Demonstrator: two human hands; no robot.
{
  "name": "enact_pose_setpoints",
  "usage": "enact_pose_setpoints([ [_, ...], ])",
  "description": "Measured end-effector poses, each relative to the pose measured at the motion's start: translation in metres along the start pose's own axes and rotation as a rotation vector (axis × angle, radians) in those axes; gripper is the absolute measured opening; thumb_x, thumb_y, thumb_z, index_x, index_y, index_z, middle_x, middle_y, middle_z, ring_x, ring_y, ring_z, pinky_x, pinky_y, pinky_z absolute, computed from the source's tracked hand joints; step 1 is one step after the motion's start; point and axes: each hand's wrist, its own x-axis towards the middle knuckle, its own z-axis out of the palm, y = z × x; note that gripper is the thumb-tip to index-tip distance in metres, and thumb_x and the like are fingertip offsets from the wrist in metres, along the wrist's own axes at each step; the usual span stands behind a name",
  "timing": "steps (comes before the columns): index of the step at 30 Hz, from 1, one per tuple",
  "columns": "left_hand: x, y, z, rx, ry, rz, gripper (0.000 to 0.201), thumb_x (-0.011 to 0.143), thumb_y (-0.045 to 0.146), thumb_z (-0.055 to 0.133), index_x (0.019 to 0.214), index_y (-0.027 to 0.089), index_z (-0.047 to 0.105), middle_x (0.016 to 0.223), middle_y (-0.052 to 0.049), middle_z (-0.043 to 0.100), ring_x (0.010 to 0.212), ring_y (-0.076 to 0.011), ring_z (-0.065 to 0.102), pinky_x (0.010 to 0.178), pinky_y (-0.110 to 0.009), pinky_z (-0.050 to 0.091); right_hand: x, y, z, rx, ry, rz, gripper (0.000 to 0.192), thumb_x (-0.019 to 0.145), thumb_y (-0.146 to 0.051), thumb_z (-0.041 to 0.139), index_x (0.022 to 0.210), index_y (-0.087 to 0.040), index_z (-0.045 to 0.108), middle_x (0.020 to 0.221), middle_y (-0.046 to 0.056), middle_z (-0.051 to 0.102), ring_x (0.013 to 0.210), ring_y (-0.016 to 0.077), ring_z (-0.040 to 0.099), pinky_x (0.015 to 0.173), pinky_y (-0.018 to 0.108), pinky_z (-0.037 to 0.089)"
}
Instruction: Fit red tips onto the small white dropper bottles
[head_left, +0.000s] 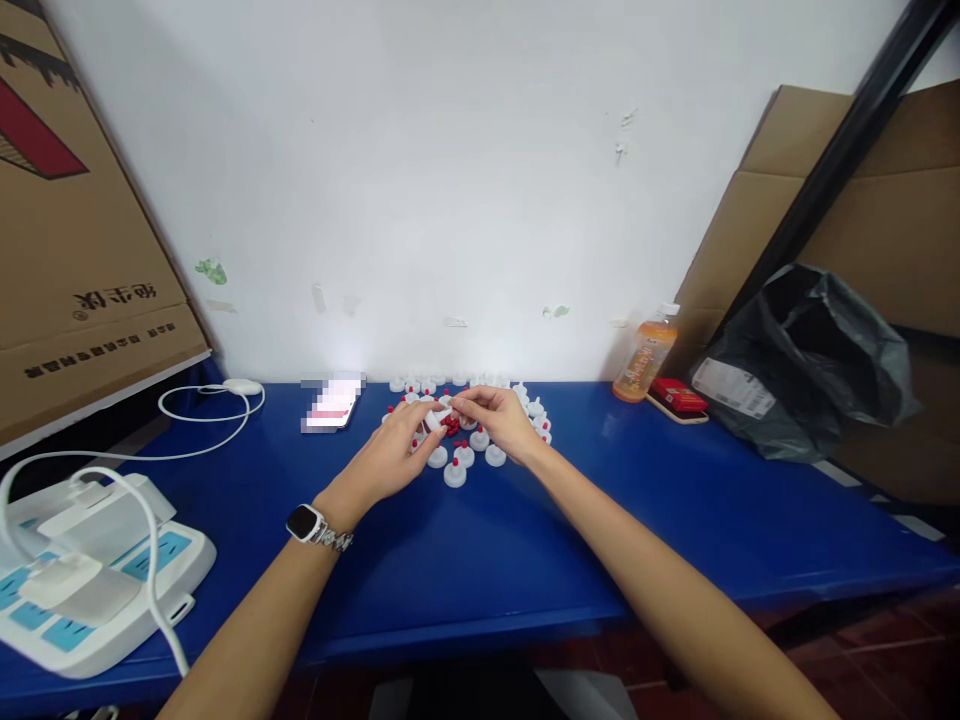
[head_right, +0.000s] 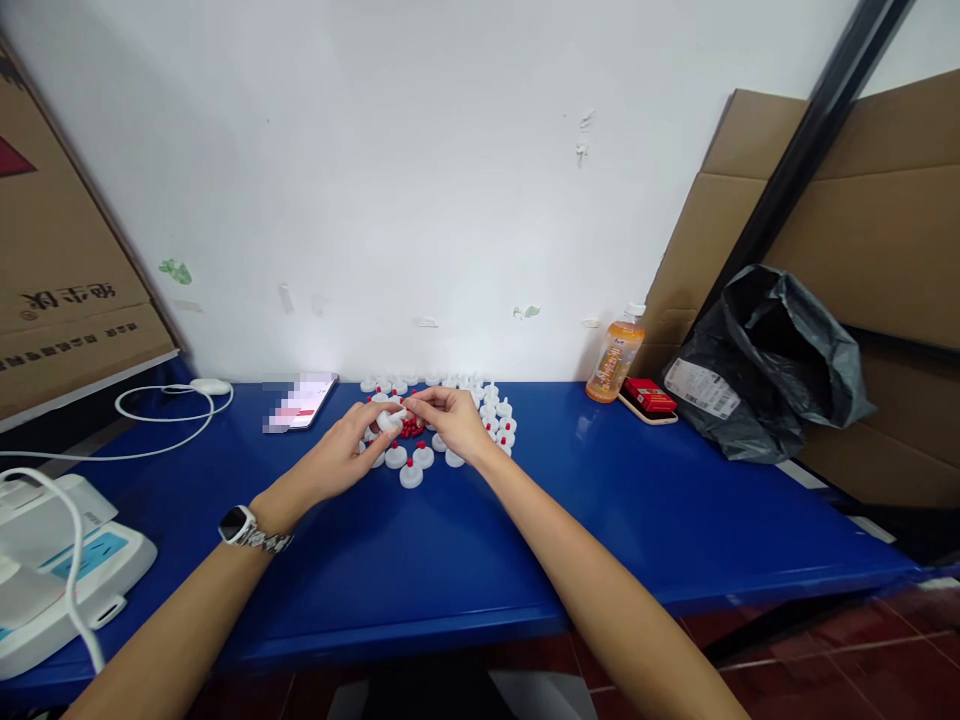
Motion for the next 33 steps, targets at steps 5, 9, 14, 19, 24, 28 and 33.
enact_pose_setpoints([
  [5,-0.001,0.004,0.001,0.004,0.009,-0.007,0.044,0.099,0.045,0.039,0.137,0.023,0.047,0.128,-0.01,0.06,0.119,-0.0265,0.054,0.103,-0.045,0.044,-0.002,-0.004,-0.001,-0.03,-0.01,-0.011,0.034,0.068,-0.048,0.08,0.079,-0.017,0.073,0.065,-0.001,0.066,0.058,0.0109,0.054,0.059,0.025,0.044],
  [9,-0.001,0.003,0.003,-0.012,0.023,0.044,0.043,0.099,0.045,0.041,0.135,0.022,0.048,0.131,-0.01,0.059,0.122,-0.0272,0.053,0.108,-0.048,0.04,-0.004,-0.007,0.0,-0.032,-0.055,-0.02,0.031,0.068,-0.046,0.08,0.073,-0.017,0.072,0.067,0.0,0.067,0.062,0.0117,0.056,0.062,0.026,0.046],
  [14,0.001,0.008,0.005,-0.029,0.049,-0.001,0.042,0.099,0.044,0.041,0.134,0.021,0.048,0.12,-0.01,0.061,0.104,-0.0241,0.06,0.098,-0.045,0.047,-0.007,-0.004,0.011,0.07,0.087,-0.034,0.034,0.063,-0.045,0.083,0.077,-0.018,0.067,0.066,0.0,0.067,0.061,0.0133,0.06,0.062,0.027,0.049],
  [19,0.007,0.018,0.011,-0.04,0.125,0.009,0.037,0.1,0.04,0.04,0.131,0.022,0.047,0.104,-0.007,0.062,0.09,-0.0213,0.059,0.089,-0.041,0.05,-0.012,0.001,0.026,0.083,0.258,-0.135,0.033,0.071,-0.048,0.077,0.067,-0.019,0.061,0.064,0.0,0.065,0.06,0.0136,0.059,0.062,0.028,0.05],
  [24,0.011,0.019,0.014,-0.052,0.169,0.018,0.036,0.101,0.038,0.038,0.132,0.021,0.044,0.108,-0.008,0.058,0.098,-0.0222,0.056,0.088,-0.037,0.05,-0.012,0.0,0.035,0.05,0.293,-0.209,0.032,0.081,-0.049,0.067,0.07,-0.02,0.059,0.069,0.001,0.064,0.065,0.0137,0.058,0.064,0.028,0.049],
  [28,0.017,0.015,0.008,-0.031,0.167,0.033,0.043,0.101,0.04,0.039,0.14,0.024,0.039,0.115,-0.009,0.057,0.102,-0.0229,0.056,0.091,-0.039,0.048,-0.002,-0.011,0.025,0.011,0.201,-0.203,0.031,0.077,-0.047,0.069,0.074,-0.021,0.053,0.068,-0.001,0.06,0.062,0.0132,0.056,0.061,0.027,0.047],
  [33,0.043,0.003,-0.006,0.036,0.09,0.014,0.063,0.096,0.047,0.048,0.151,0.024,0.026,0.113,-0.008,0.06,0.101,-0.025,0.057,0.086,-0.04,0.049,0.034,-0.032,-0.022,-0.33,0.036,-0.216,0.017,0.079,-0.034,0.063,0.078,-0.021,0.052,0.069,-0.002,0.061,0.063,0.013,0.057,0.062,0.026,0.045],
])
